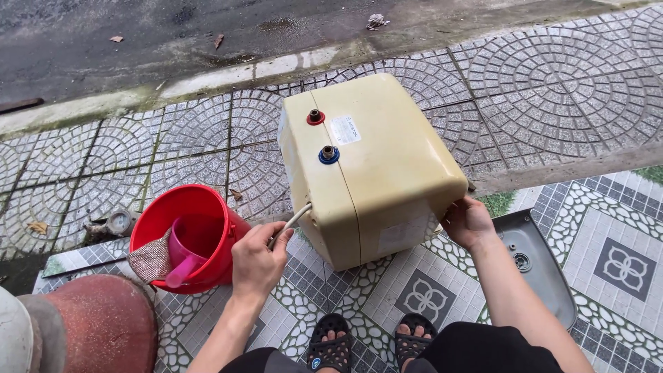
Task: Disassembling a water heater by removing screws from the casing and then lifting off the front cover to access the internal components.
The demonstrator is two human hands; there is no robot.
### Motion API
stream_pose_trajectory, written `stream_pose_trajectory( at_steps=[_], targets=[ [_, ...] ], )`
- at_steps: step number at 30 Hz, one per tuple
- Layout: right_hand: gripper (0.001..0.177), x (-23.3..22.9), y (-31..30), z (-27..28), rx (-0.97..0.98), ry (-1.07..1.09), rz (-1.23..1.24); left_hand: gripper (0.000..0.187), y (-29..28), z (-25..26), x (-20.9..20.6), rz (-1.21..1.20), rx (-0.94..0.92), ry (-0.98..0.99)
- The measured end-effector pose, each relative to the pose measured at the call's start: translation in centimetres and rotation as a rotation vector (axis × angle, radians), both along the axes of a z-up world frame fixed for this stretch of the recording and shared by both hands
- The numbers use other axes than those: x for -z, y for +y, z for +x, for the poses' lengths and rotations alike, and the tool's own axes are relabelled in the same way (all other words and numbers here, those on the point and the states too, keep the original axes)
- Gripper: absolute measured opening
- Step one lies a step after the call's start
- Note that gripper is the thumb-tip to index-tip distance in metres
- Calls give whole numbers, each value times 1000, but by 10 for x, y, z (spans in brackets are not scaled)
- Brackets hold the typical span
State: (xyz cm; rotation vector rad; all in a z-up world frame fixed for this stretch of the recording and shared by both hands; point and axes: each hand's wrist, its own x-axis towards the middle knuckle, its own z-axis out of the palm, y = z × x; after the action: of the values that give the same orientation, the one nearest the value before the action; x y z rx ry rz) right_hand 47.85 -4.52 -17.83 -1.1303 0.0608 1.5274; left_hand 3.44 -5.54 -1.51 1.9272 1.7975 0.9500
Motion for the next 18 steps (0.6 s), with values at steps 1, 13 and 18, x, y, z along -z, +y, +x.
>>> stream_pose_trajectory(
  at_steps=[1, 13, 18],
  targets=[
    [21, -11, 0, -6, -15, -29, 15, 13, 3, -1, -4, -76, 12, 13],
    [17, 11, -6, -4, -17, -9, 86, 29, 59, -19, -46, -838, 236, -381],
    [16, -6, -8, -8, -27, -7, 94, 32, 65, -27, -16, -1108, 269, -802]
  ],
)
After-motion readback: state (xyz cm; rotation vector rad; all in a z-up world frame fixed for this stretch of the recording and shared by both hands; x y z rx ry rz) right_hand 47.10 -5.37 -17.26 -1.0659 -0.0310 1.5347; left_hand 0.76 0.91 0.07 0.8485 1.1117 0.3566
